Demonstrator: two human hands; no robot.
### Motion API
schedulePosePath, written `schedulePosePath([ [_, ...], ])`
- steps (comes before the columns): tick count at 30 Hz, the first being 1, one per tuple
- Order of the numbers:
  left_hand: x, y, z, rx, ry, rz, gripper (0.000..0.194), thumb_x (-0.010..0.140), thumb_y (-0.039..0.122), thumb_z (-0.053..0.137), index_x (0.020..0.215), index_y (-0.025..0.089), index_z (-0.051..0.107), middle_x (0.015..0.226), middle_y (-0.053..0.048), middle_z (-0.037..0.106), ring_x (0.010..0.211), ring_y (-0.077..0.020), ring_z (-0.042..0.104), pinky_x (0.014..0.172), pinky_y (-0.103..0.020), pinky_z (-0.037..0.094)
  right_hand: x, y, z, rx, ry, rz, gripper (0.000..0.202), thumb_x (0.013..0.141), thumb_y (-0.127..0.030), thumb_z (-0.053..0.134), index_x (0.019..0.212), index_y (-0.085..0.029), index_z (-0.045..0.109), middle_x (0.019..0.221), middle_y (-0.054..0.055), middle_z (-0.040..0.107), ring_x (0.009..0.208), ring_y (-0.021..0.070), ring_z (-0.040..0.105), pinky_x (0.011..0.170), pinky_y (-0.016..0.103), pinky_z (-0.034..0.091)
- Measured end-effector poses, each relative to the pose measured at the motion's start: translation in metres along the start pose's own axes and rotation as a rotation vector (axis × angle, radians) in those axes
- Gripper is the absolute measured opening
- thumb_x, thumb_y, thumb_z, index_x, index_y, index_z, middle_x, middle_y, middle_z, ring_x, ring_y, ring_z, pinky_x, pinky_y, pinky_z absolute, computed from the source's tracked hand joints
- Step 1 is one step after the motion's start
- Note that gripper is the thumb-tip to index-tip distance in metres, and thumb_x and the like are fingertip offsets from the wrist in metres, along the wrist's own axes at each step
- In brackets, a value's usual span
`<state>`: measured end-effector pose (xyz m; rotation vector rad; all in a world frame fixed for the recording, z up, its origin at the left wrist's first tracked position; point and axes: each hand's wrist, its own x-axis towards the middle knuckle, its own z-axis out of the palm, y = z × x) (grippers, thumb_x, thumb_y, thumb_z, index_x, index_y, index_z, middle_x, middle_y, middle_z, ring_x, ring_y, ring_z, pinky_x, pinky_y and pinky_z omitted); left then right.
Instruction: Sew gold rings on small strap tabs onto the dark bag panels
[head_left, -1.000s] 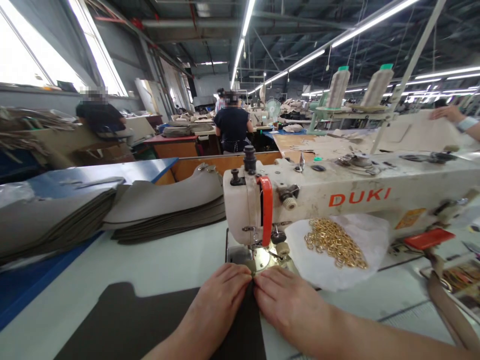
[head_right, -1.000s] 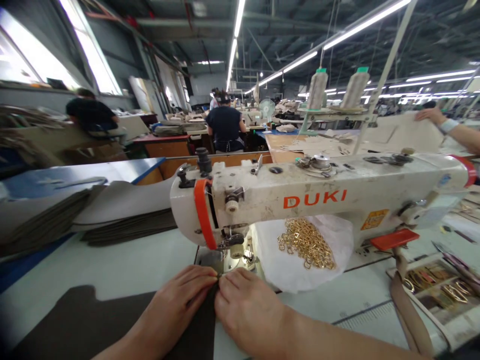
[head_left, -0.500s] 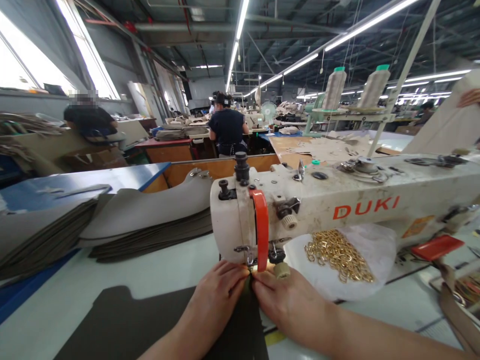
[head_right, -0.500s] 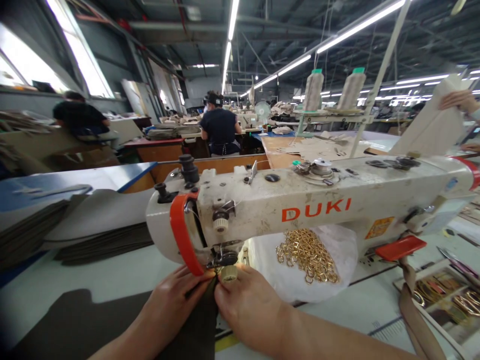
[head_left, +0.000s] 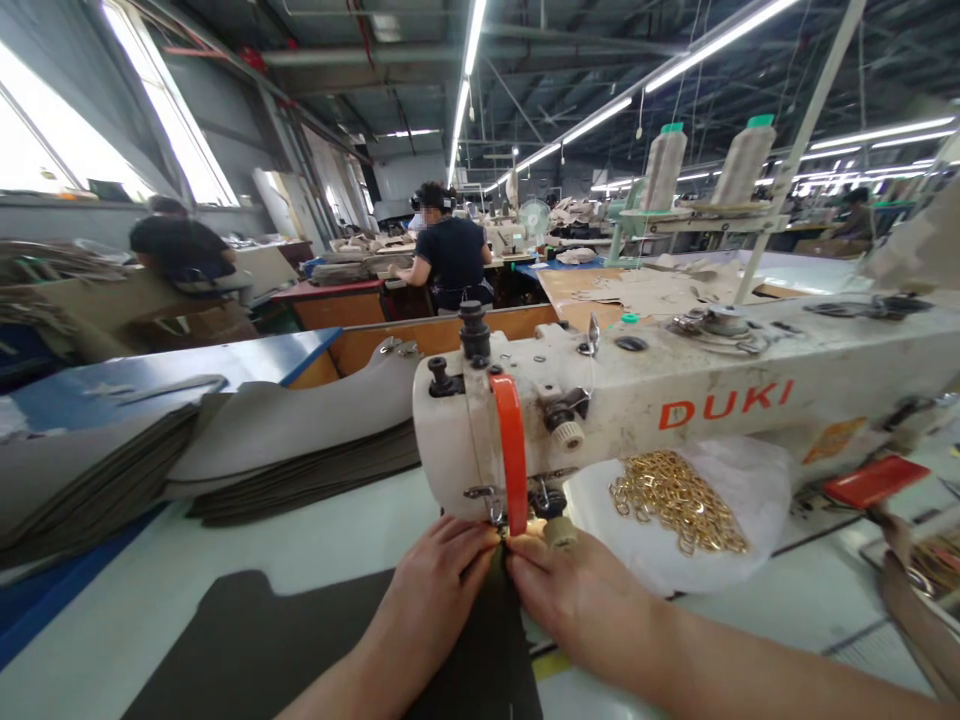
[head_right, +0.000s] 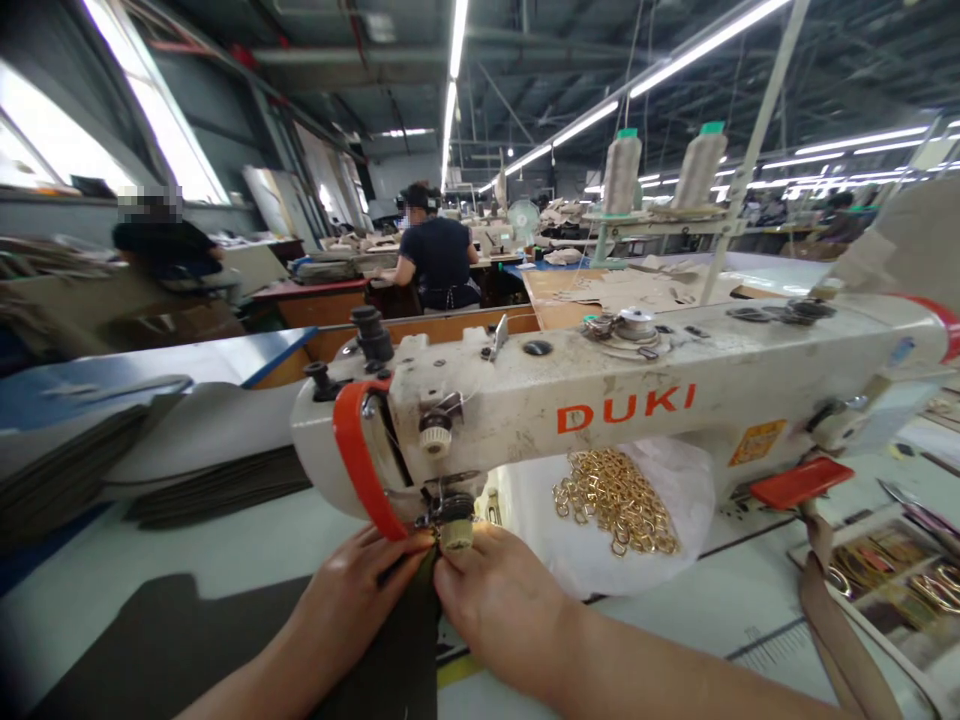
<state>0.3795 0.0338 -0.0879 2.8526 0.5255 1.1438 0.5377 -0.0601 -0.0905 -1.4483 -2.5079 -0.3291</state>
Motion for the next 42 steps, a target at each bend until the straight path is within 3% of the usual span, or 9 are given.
schedulePosePath([
  [9,-0.002,0.001,0.000,-0.039,-0.036,-0.025,0.025,0.091,0.017,0.046,0.079,0.018,0.067,0.078,-0.004,0.072,0.077,-0.0175,0.067,0.072,-0.030,0.059,-0.003,-0.001,0.001,0.019,0.080,0.069,0.006,0.085,-0.010,0.058,0.090,-0.013,0.058,0.096,0.008,0.066,0.083,0.0207,0.061,0.076,0.035,0.047],
  [14,-0.008,0.001,-0.005,0.005,-0.099,0.034,0.027,0.093,0.015,0.041,0.090,0.016,0.068,0.088,-0.006,0.073,0.085,-0.0170,0.068,0.080,-0.032,0.058,-0.007,-0.002,-0.002,0.056,0.151,0.024,0.010,0.086,-0.010,0.058,0.096,-0.012,0.059,0.104,0.009,0.066,0.097,0.0217,0.059,0.082,0.034,0.046],
  [19,-0.017,0.003,-0.012,0.155,-0.264,0.139,0.034,0.090,0.007,0.036,0.107,0.013,0.065,0.107,-0.008,0.072,0.102,-0.0174,0.065,0.094,-0.031,0.052,-0.009,-0.002,-0.002,0.101,0.120,-0.010,0.010,0.089,-0.014,0.055,0.099,-0.013,0.059,0.102,0.009,0.065,0.098,0.0205,0.057,0.086,0.034,0.044],
  [23,-0.019,0.005,-0.014,0.246,-0.308,0.196,0.038,0.089,0.006,0.032,0.108,0.009,0.065,0.110,-0.011,0.071,0.105,-0.0181,0.065,0.094,-0.030,0.051,-0.009,-0.003,-0.006,0.098,0.063,-0.016,0.006,0.090,-0.014,0.055,0.095,-0.013,0.059,0.095,0.007,0.065,0.093,0.0201,0.057,0.083,0.033,0.045],
  [36,-0.015,0.003,-0.014,0.200,-0.290,0.200,0.041,0.083,0.001,0.034,0.106,0.015,0.065,0.107,-0.008,0.072,0.107,-0.0170,0.064,0.097,-0.029,0.048,-0.005,-0.005,-0.006,0.062,0.039,-0.014,0.005,0.088,-0.014,0.056,0.092,-0.012,0.059,0.097,0.008,0.064,0.094,0.0208,0.056,0.083,0.033,0.045],
  [42,-0.012,0.003,-0.014,0.333,-0.289,0.298,0.042,0.083,0.001,0.032,0.100,0.012,0.069,0.102,-0.009,0.074,0.100,-0.0175,0.067,0.093,-0.027,0.051,-0.005,-0.004,-0.004,0.054,0.045,-0.002,0.006,0.088,-0.013,0.056,0.093,-0.012,0.059,0.099,0.007,0.064,0.093,0.0206,0.056,0.084,0.032,0.044],
])
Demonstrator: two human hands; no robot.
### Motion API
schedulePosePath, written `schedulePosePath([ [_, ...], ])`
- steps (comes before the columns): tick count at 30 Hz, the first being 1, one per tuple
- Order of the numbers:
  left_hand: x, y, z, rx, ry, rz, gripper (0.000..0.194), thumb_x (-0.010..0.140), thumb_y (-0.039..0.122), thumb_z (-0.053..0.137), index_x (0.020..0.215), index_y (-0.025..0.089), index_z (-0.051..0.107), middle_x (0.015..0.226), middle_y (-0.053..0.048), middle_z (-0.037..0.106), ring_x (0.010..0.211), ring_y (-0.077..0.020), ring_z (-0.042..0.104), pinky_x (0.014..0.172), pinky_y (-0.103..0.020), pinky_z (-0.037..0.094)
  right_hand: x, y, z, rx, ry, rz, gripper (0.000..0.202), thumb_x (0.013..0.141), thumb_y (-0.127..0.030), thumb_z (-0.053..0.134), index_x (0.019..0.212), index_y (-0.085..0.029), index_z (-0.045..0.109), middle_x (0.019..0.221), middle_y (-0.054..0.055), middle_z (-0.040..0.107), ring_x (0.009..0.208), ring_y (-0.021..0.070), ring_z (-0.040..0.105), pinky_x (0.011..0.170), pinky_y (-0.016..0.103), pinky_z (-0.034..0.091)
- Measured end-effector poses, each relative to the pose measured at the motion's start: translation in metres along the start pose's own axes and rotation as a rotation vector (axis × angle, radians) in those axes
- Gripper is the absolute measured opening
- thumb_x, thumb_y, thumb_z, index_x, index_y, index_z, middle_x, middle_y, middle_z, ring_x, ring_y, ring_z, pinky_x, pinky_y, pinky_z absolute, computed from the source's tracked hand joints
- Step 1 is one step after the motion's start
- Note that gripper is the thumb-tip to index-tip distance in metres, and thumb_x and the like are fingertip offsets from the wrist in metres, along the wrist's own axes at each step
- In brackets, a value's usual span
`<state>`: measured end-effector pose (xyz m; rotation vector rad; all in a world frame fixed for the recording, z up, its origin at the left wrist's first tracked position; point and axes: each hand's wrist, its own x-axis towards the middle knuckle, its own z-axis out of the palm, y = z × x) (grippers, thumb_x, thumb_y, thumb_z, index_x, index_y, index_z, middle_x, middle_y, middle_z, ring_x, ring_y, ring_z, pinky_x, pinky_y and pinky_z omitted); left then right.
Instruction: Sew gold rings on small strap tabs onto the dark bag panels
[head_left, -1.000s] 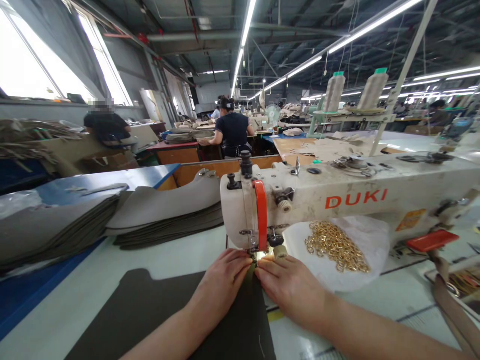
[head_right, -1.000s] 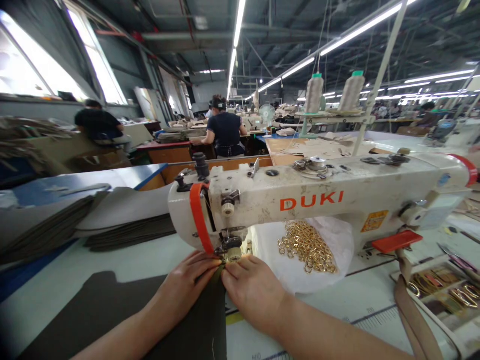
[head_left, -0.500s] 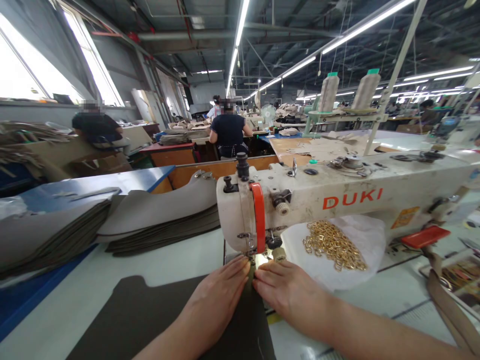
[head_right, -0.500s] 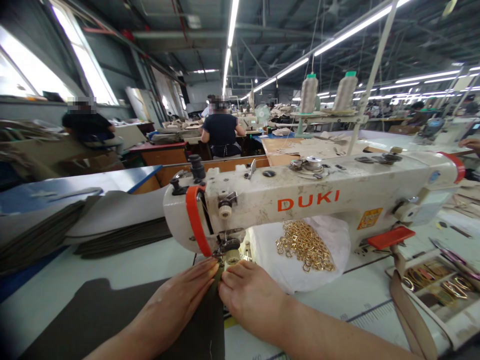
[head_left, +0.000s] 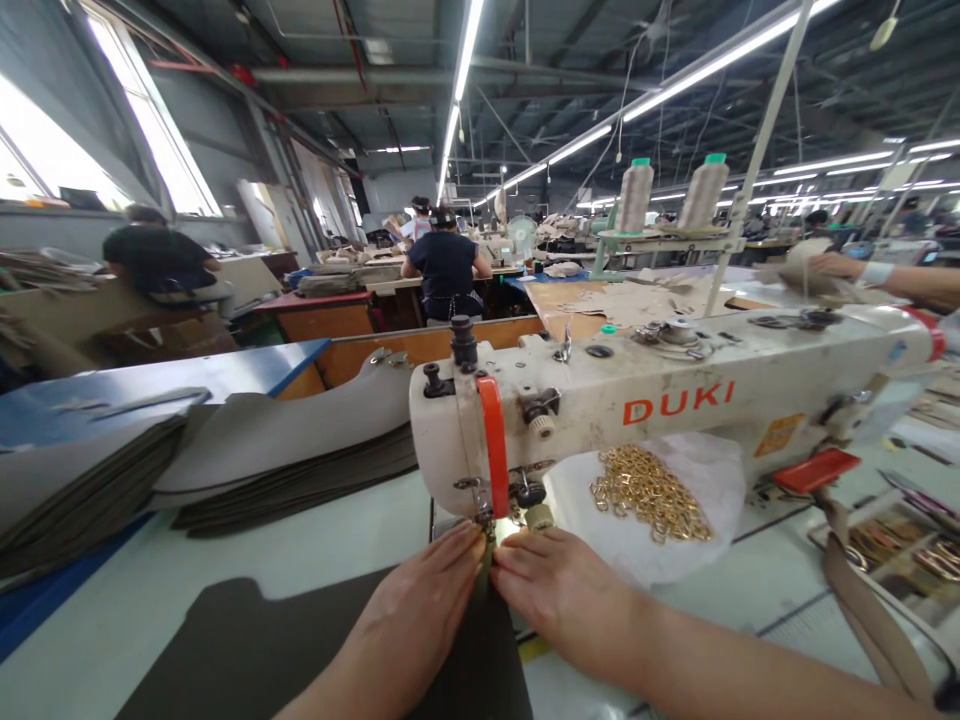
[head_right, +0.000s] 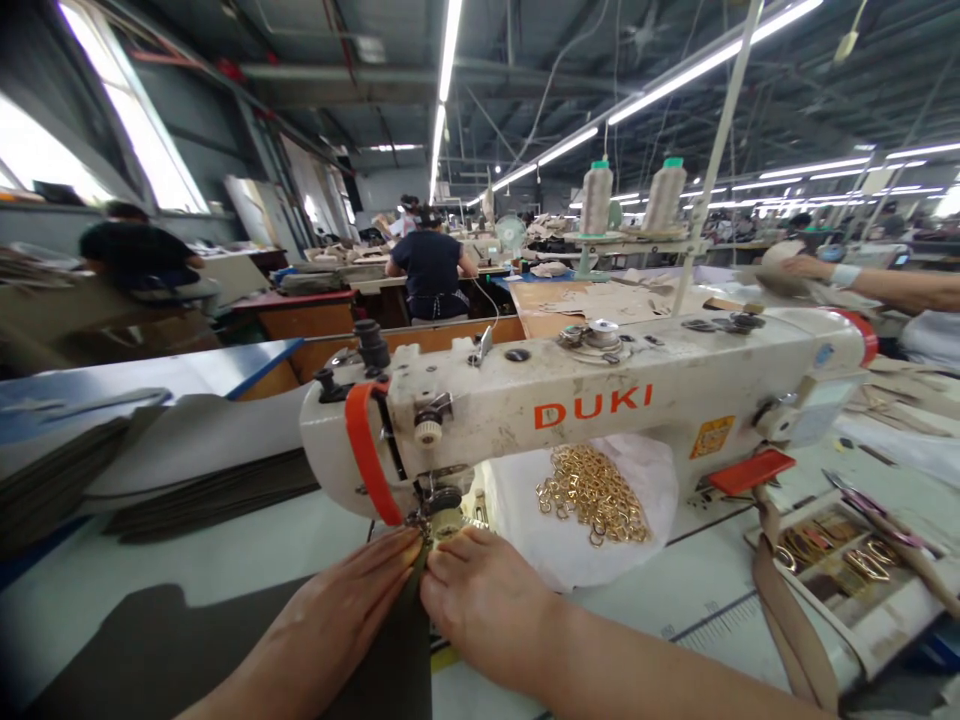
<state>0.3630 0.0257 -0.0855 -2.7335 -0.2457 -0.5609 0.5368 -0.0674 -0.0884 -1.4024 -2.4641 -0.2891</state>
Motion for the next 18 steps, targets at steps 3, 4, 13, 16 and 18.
schedulePosePath([
  [3,0.0006,-0.0003,-0.0008,0.039,-0.015,0.022,0.042,0.084,0.002,0.031,0.099,0.012,0.070,0.102,-0.009,0.074,0.098,-0.0171,0.067,0.092,-0.026,0.051,0.0000,0.0001,-0.0006,0.008,-0.003,0.003,0.006,0.088,-0.013,0.055,0.093,-0.012,0.059,0.099,0.007,0.064,0.094,0.0202,0.056,0.084,0.032,0.044],
  [4,0.0009,-0.0004,-0.0013,0.044,-0.015,0.022,0.042,0.085,0.003,0.031,0.099,0.013,0.069,0.102,-0.008,0.074,0.098,-0.0171,0.067,0.091,-0.026,0.052,0.0002,0.0001,-0.0010,0.009,-0.005,0.003,0.006,0.088,-0.013,0.055,0.093,-0.012,0.059,0.099,0.007,0.064,0.093,0.0200,0.056,0.084,0.032,0.044],
  [13,0.0014,-0.0016,-0.0030,0.046,0.012,0.049,0.041,0.085,0.003,0.031,0.099,0.010,0.070,0.100,-0.010,0.074,0.095,-0.0191,0.069,0.087,-0.027,0.055,0.0012,0.0012,-0.0006,0.006,0.004,0.002,0.005,0.089,-0.014,0.055,0.092,-0.013,0.058,0.099,0.007,0.064,0.094,0.0196,0.056,0.083,0.032,0.044],
  [16,0.0006,-0.0018,-0.0015,0.030,-0.019,0.028,0.043,0.083,0.002,0.032,0.103,0.012,0.069,0.104,-0.009,0.073,0.099,-0.0179,0.067,0.092,-0.027,0.052,0.0015,0.0022,0.0010,0.001,0.008,0.003,0.005,0.089,-0.014,0.055,0.092,-0.013,0.058,0.100,0.007,0.064,0.093,0.0195,0.056,0.082,0.032,0.044],
  [18,0.0005,-0.0024,-0.0008,-0.002,-0.051,-0.013,0.044,0.083,0.002,0.032,0.105,0.014,0.068,0.108,-0.007,0.072,0.103,-0.0169,0.065,0.095,-0.026,0.049,0.0019,0.0029,0.0019,-0.005,0.011,0.001,0.005,0.089,-0.014,0.055,0.092,-0.013,0.058,0.099,0.007,0.064,0.091,0.0194,0.057,0.080,0.032,0.044],
])
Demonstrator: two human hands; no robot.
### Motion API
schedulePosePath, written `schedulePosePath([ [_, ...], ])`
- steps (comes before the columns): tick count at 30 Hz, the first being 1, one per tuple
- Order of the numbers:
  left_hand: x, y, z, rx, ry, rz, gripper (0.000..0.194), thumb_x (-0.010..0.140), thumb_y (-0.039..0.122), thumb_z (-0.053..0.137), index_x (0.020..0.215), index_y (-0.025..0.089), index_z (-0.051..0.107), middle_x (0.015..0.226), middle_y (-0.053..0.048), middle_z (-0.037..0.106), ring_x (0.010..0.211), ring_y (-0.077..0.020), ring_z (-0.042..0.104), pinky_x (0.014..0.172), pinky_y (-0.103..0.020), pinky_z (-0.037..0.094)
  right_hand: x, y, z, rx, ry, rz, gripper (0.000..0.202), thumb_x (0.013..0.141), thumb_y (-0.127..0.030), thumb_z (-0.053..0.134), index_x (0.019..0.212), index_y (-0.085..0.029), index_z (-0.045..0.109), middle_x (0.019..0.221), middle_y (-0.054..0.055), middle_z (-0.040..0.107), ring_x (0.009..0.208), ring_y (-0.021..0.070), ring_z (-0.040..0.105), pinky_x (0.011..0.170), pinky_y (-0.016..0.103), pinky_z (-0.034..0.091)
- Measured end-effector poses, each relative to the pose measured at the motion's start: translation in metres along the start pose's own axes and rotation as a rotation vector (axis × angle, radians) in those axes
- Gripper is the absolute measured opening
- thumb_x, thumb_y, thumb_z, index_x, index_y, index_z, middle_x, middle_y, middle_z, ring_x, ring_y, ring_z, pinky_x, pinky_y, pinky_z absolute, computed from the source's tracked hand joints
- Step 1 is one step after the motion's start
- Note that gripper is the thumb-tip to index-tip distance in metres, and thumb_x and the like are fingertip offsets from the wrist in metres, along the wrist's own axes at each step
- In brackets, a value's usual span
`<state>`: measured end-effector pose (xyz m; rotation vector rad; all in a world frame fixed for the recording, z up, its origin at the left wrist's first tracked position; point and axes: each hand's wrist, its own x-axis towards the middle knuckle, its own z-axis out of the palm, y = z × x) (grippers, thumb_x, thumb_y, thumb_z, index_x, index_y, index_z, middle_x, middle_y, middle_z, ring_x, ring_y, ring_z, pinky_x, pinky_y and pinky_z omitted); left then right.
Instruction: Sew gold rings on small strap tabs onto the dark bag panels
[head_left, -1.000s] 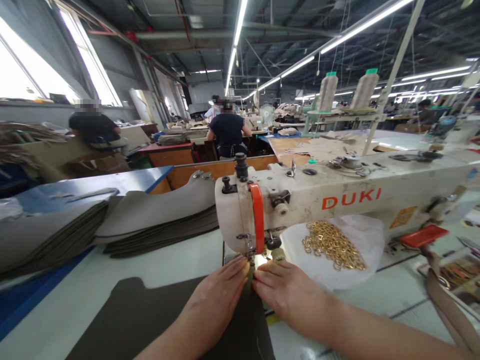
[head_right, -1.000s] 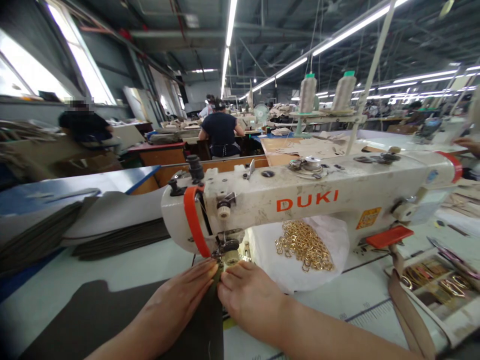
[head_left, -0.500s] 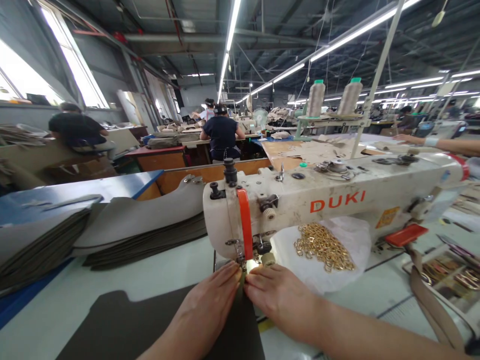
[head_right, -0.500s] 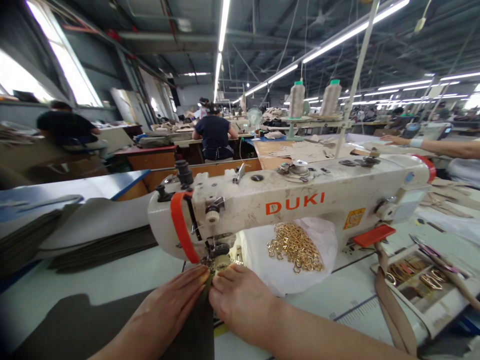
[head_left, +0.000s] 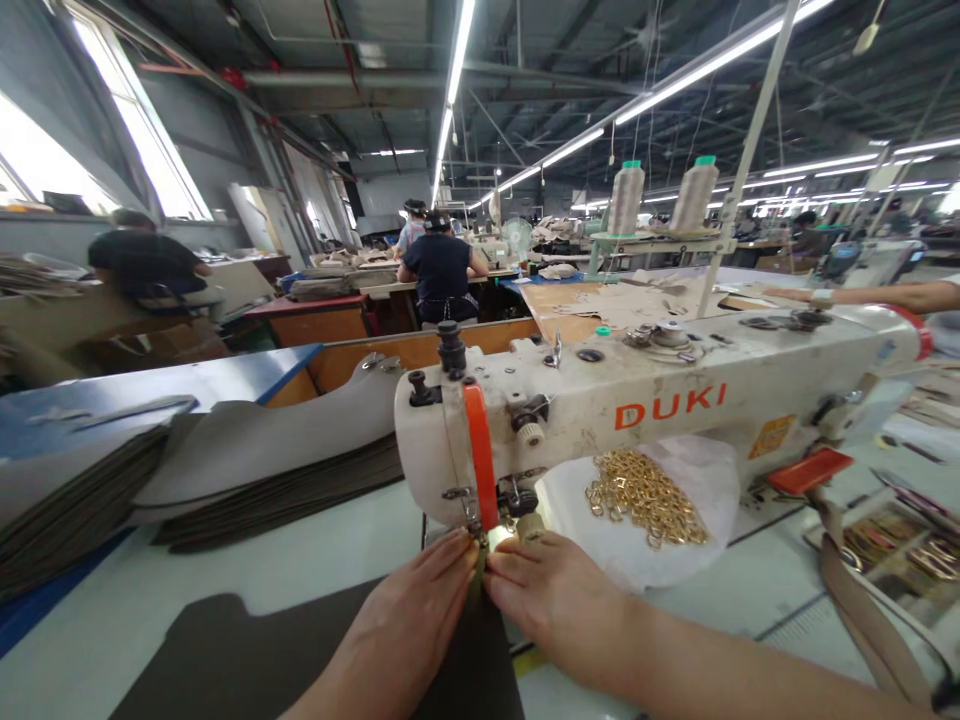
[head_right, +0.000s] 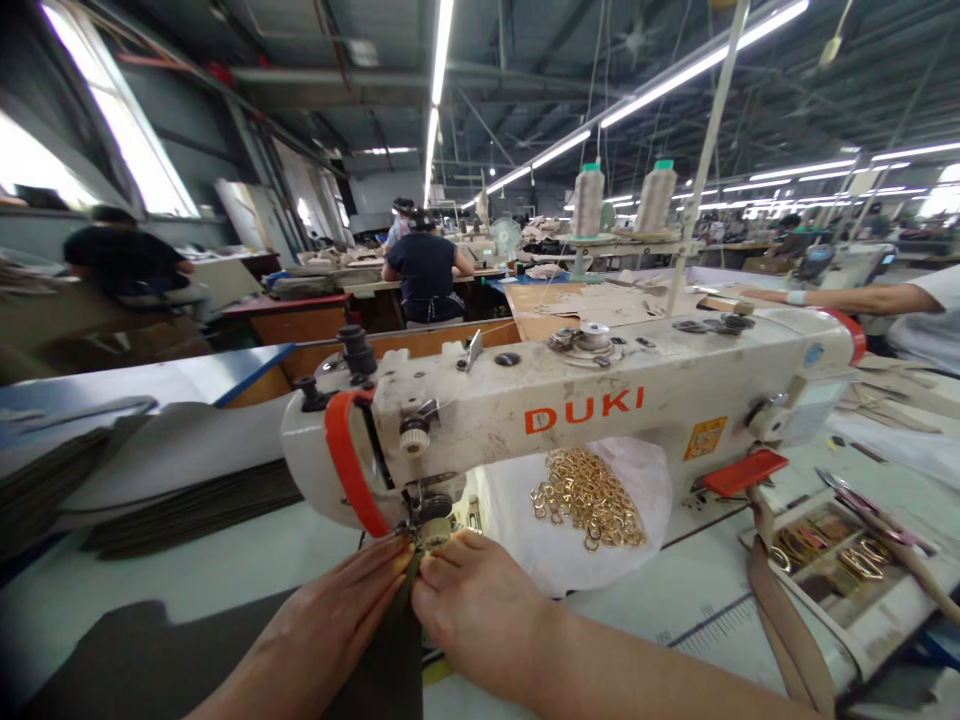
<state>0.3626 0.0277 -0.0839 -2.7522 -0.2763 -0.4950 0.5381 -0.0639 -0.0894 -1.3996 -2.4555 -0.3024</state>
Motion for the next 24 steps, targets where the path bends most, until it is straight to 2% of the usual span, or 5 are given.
schedulePosePath([
  [5,-0.0002,-0.0034,0.0030,-0.063,-0.006,-0.020,0.042,0.082,0.004,0.036,0.108,0.015,0.068,0.113,-0.006,0.070,0.108,-0.0174,0.063,0.099,-0.027,0.047,0.0007,0.0016,0.0023,-0.013,0.020,-0.005,0.004,0.088,-0.013,0.056,0.091,-0.013,0.058,0.097,0.007,0.064,0.088,0.0195,0.057,0.079,0.033,0.043],
  [9,-0.0003,-0.0049,0.0058,-0.017,0.020,0.005,0.039,0.084,0.006,0.038,0.107,0.012,0.068,0.110,-0.008,0.071,0.104,-0.0187,0.065,0.095,-0.028,0.051,0.0016,0.0027,0.0047,-0.019,0.023,0.001,0.004,0.087,-0.013,0.056,0.091,-0.013,0.058,0.095,0.007,0.064,0.086,0.0198,0.057,0.078,0.033,0.044],
  [17,0.0004,-0.0026,0.0041,-0.026,-0.002,-0.021,0.037,0.087,0.009,0.037,0.105,0.011,0.069,0.106,-0.010,0.072,0.102,-0.0208,0.066,0.094,-0.030,0.052,0.0032,0.0027,0.0052,-0.016,0.010,0.001,0.006,0.085,-0.012,0.057,0.091,-0.013,0.058,0.095,0.008,0.064,0.086,0.0206,0.058,0.078,0.034,0.045],
  [24,-0.0008,-0.0023,0.0087,-0.137,0.014,-0.106,0.036,0.092,0.014,0.036,0.108,0.015,0.067,0.108,-0.008,0.072,0.106,-0.0188,0.064,0.098,-0.031,0.048,0.0007,0.0013,0.0037,-0.003,0.030,0.008,0.009,0.087,-0.010,0.056,0.095,-0.012,0.059,0.102,0.009,0.065,0.094,0.0209,0.059,0.082,0.034,0.046],
])
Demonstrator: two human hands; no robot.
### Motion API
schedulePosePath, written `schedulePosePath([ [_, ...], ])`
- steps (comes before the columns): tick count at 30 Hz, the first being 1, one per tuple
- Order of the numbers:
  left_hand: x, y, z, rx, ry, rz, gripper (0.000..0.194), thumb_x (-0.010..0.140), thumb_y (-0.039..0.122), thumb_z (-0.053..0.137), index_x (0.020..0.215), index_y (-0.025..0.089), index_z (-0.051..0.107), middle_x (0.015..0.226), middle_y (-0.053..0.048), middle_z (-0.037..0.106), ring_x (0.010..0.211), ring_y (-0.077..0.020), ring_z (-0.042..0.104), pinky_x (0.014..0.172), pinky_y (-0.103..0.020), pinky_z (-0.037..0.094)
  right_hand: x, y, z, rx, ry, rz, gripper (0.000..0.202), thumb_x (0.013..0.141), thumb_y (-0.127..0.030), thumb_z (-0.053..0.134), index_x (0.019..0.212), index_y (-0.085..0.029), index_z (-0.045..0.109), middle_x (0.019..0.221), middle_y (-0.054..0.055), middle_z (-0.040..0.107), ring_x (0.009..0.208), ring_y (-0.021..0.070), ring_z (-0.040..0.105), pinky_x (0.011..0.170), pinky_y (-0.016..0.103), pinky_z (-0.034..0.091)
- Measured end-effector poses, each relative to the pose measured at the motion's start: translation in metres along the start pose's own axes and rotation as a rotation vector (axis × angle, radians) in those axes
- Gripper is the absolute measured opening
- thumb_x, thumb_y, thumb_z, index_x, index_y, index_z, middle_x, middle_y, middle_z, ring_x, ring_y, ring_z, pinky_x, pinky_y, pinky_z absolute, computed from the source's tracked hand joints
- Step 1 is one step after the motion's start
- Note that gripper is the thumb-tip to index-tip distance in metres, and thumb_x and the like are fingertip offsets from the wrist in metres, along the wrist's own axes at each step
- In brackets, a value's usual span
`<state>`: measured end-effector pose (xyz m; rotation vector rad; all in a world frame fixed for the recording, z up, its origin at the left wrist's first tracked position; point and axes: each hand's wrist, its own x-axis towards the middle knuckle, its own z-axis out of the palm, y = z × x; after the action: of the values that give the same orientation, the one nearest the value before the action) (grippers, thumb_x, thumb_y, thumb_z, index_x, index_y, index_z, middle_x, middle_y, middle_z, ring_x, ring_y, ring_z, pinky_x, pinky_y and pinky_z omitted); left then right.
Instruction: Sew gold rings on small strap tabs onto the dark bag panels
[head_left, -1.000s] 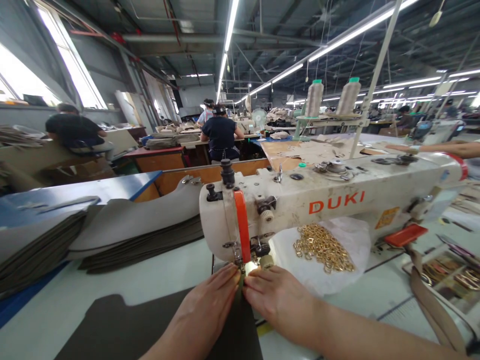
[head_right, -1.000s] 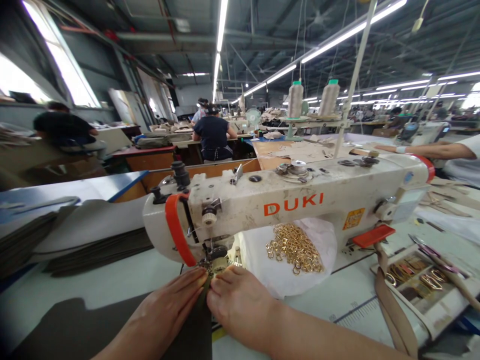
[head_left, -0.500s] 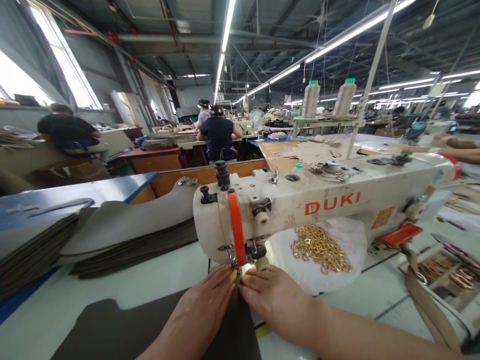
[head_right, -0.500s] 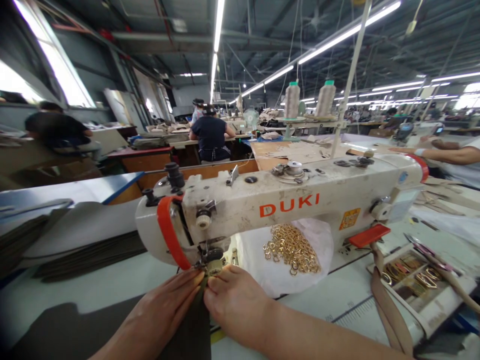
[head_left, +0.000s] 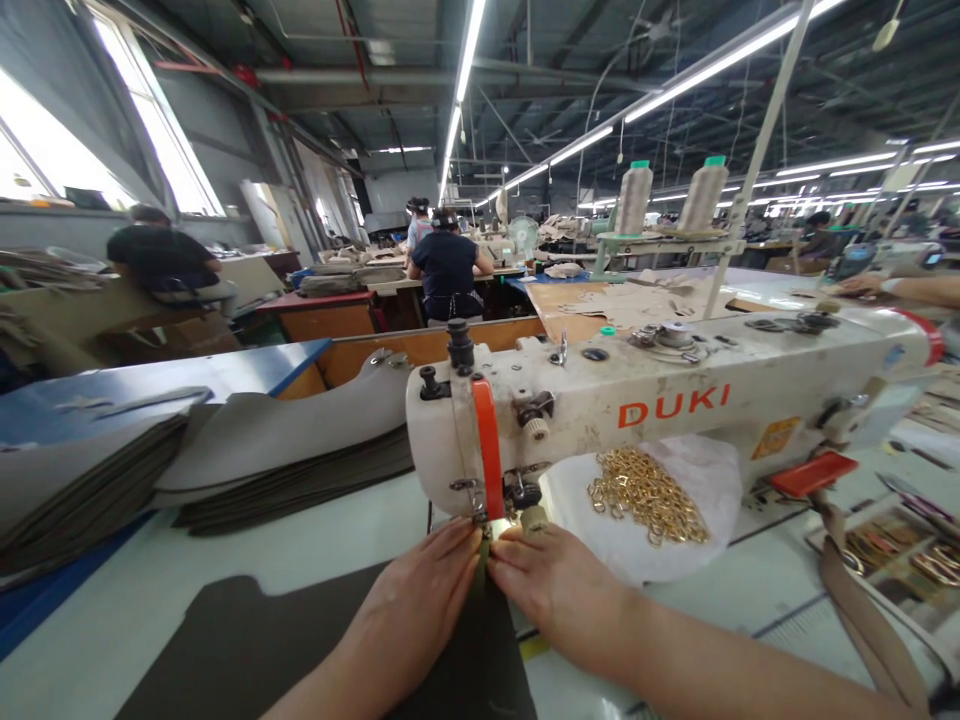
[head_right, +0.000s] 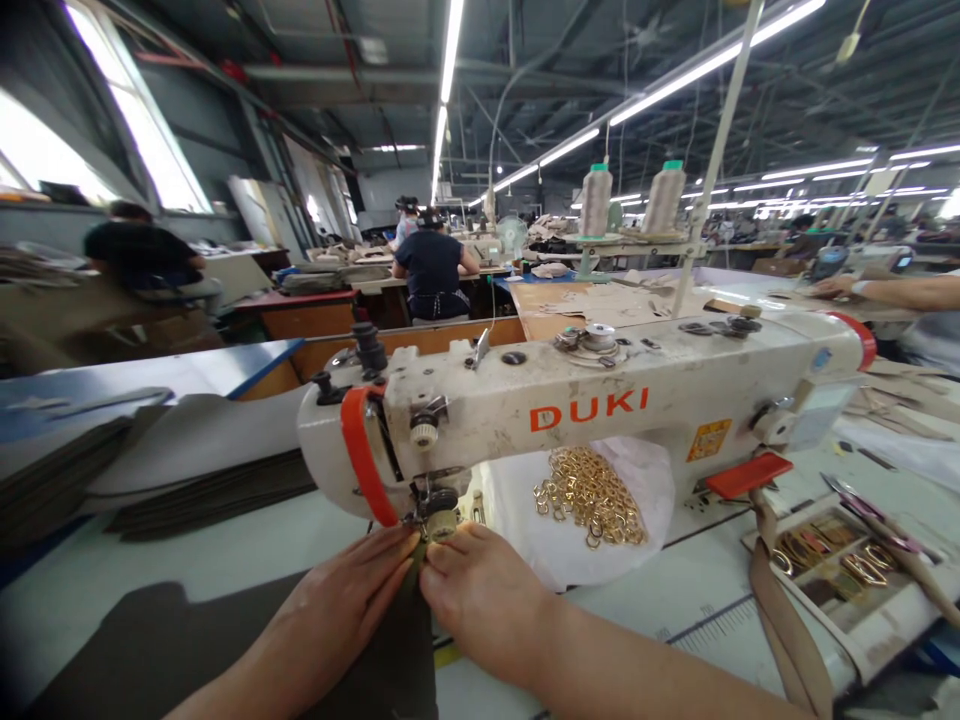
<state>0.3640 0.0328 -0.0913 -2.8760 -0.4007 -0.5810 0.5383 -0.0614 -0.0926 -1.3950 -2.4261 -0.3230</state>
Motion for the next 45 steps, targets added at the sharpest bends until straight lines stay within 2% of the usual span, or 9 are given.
schedulePosePath([
  [6,0.001,0.003,-0.001,-0.079,0.023,-0.072,0.032,0.091,0.016,0.040,0.107,0.015,0.067,0.107,-0.008,0.072,0.105,-0.0192,0.065,0.097,-0.032,0.048,0.002,-0.002,-0.007,-0.024,-0.039,0.000,0.008,0.086,-0.013,0.059,0.094,-0.011,0.060,0.096,0.008,0.066,0.090,0.0205,0.059,0.081,0.033,0.047],
  [15,-0.053,0.036,-0.028,-0.123,0.082,-0.049,0.032,0.084,0.011,0.050,0.114,0.017,0.060,0.113,-0.006,0.069,0.105,-0.0164,0.064,0.093,-0.025,0.051,-0.021,-0.046,-0.001,-0.026,0.121,-0.155,0.013,0.088,-0.022,0.056,0.089,-0.012,0.065,0.095,0.007,0.070,0.085,0.0186,0.058,0.083,0.029,0.045],
  [20,-0.034,0.044,-0.032,-0.368,0.041,-0.381,0.023,0.077,0.006,0.055,0.094,0.020,0.064,0.093,-0.003,0.070,0.090,-0.0182,0.064,0.082,-0.031,0.054,-0.025,-0.051,-0.003,0.038,0.051,-0.092,0.013,0.091,-0.018,0.052,0.096,-0.015,0.063,0.095,0.006,0.069,0.090,0.0166,0.058,0.086,0.029,0.044],
  [23,-0.016,0.043,-0.033,-0.434,-0.021,-0.529,0.016,0.072,0.005,0.057,0.074,0.019,0.062,0.080,-0.002,0.065,0.082,-0.0198,0.060,0.075,-0.033,0.051,-0.025,-0.049,0.002,0.090,0.085,-0.068,0.011,0.089,-0.015,0.053,0.094,-0.015,0.062,0.092,0.005,0.068,0.088,0.0157,0.058,0.086,0.029,0.044],
  [27,-0.009,0.041,-0.036,-0.494,-0.061,-0.555,0.013,0.071,0.007,0.057,0.070,0.020,0.061,0.079,-0.002,0.062,0.082,-0.0207,0.057,0.076,-0.034,0.047,-0.023,-0.048,0.004,0.145,0.106,-0.051,0.012,0.088,-0.012,0.051,0.092,-0.016,0.062,0.090,0.004,0.067,0.087,0.0157,0.058,0.084,0.028,0.045],
  [35,-0.018,0.047,-0.034,-0.514,0.015,-0.579,0.016,0.070,0.005,0.056,0.073,0.019,0.063,0.083,-0.003,0.065,0.086,-0.0207,0.059,0.080,-0.035,0.049,-0.022,-0.050,0.001,0.114,0.115,-0.057,0.011,0.088,-0.013,0.053,0.089,-0.017,0.062,0.086,0.003,0.067,0.084,0.0150,0.059,0.081,0.027,0.046],
  [38,-0.033,0.043,-0.034,-0.521,0.082,-0.557,0.027,0.068,0.007,0.058,0.091,0.019,0.064,0.102,-0.007,0.066,0.101,-0.0223,0.060,0.092,-0.038,0.048,-0.025,-0.049,0.004,0.077,0.128,-0.066,0.009,0.089,-0.015,0.054,0.090,-0.018,0.062,0.088,0.003,0.068,0.083,0.0151,0.060,0.080,0.027,0.047],
  [41,-0.065,0.033,-0.039,-0.458,0.144,-0.579,0.038,0.074,0.015,0.058,0.111,0.021,0.060,0.118,-0.009,0.063,0.112,-0.0244,0.057,0.098,-0.044,0.046,-0.028,-0.050,0.000,0.063,0.157,-0.069,0.009,0.090,-0.016,0.054,0.094,-0.017,0.062,0.091,0.004,0.069,0.082,0.0155,0.061,0.077,0.028,0.049],
  [45,-0.106,0.018,-0.051,-0.373,0.154,-0.709,0.034,0.080,0.035,0.056,0.111,0.023,0.062,0.122,-0.009,0.063,0.114,-0.0279,0.058,0.098,-0.049,0.045,-0.029,-0.055,-0.017,0.063,0.291,-0.122,0.019,0.095,-0.015,0.043,0.097,-0.015,0.062,0.099,0.006,0.070,0.084,0.0143,0.064,0.076,0.025,0.051],
])
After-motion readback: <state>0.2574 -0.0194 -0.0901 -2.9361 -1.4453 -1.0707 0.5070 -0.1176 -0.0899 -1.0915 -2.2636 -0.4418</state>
